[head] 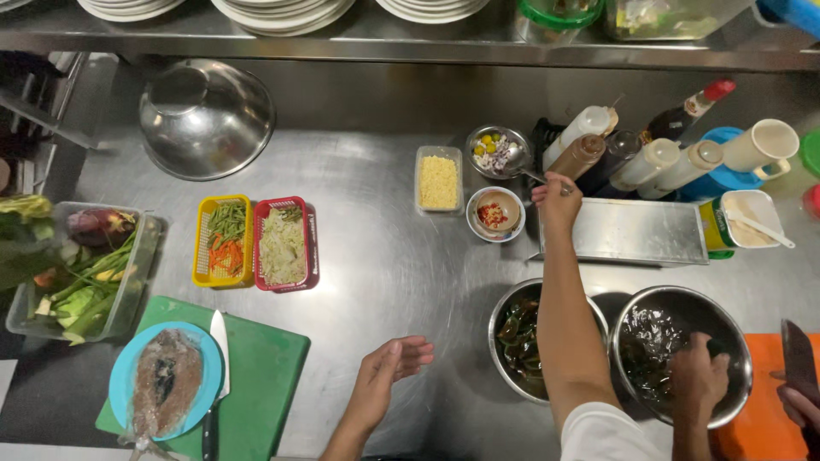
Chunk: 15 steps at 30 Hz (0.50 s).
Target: The person retrieves a whole fish from a microwave, carries it to a prep station, and then moves to a stove. They pour oil into a wok, add chopped garlic and chili, and stir-fry the ingredients using a ladle.
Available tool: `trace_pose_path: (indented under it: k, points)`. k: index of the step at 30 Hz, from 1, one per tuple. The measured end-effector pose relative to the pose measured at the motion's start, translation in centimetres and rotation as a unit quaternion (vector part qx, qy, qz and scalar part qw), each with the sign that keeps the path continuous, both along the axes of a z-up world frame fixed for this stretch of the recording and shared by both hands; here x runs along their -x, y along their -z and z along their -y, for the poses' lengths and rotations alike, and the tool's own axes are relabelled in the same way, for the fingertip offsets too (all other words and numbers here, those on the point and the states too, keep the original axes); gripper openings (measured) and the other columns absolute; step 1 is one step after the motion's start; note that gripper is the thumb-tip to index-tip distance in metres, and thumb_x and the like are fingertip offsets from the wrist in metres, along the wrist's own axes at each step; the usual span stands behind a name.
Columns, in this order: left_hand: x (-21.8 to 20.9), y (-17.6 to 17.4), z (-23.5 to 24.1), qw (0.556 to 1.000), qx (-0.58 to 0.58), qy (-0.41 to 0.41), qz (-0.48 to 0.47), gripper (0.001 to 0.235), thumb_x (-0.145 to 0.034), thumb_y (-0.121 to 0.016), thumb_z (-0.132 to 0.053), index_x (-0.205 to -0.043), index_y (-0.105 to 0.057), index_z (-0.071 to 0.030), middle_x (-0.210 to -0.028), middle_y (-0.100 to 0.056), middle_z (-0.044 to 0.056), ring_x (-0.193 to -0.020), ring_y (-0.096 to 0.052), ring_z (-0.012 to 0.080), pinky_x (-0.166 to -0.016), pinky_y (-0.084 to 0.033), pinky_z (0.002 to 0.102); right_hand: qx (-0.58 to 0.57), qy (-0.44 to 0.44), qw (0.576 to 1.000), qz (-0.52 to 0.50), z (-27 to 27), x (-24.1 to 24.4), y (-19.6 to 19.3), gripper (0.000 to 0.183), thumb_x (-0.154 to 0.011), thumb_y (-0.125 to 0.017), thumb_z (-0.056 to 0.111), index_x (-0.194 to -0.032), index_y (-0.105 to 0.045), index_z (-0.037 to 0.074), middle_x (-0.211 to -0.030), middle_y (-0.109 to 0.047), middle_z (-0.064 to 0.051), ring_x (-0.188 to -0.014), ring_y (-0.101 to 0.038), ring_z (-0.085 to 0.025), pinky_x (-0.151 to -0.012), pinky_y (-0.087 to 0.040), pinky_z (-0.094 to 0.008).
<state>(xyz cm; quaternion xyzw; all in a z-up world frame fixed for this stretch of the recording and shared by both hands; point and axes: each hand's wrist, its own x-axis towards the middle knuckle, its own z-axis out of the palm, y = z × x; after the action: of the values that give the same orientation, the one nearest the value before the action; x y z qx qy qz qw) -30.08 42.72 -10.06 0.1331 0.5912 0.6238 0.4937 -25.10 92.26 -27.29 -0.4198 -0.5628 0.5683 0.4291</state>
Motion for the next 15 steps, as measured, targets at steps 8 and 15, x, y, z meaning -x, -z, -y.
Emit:
trace_pose_path:
  k: [8,15]
  points:
    - [-0.5,-0.7,3.2,1.000,0.002,-0.024,-0.006,0.061,-0.104,-0.036,-0.045,-0.129,-0.066,0.001,-0.121,-0.077,0.017,-0.112,-0.075,0.0258,-0.097,-0.057,0.038,0.040,0.028,0.995,-0.085,0.2,-0.5,0.6,0.024,-0.104,-0.060,0.018,-0.116,-0.066,-0.001,-0.074,-0.071,-0.012,-0.056,-0.064,-0.015,-0.050,-0.048,-0.024]
    - [-0.4,-1.3,6.8,0.995,-0.012,-0.099,-0.009,0.066,-0.104,-0.032,-0.050,-0.130,-0.065,0.001,-0.124,-0.076,0.017,-0.116,-0.073,0.0263,-0.099,-0.056,0.038,0.089,0.009,0.985,-0.147,2.4,-1.0,-1.4,0.029,-0.103,-0.058,0.018,-0.121,-0.064,-0.004,-0.076,-0.071,-0.014,-0.058,-0.066,-0.017,-0.051,-0.051,-0.025]
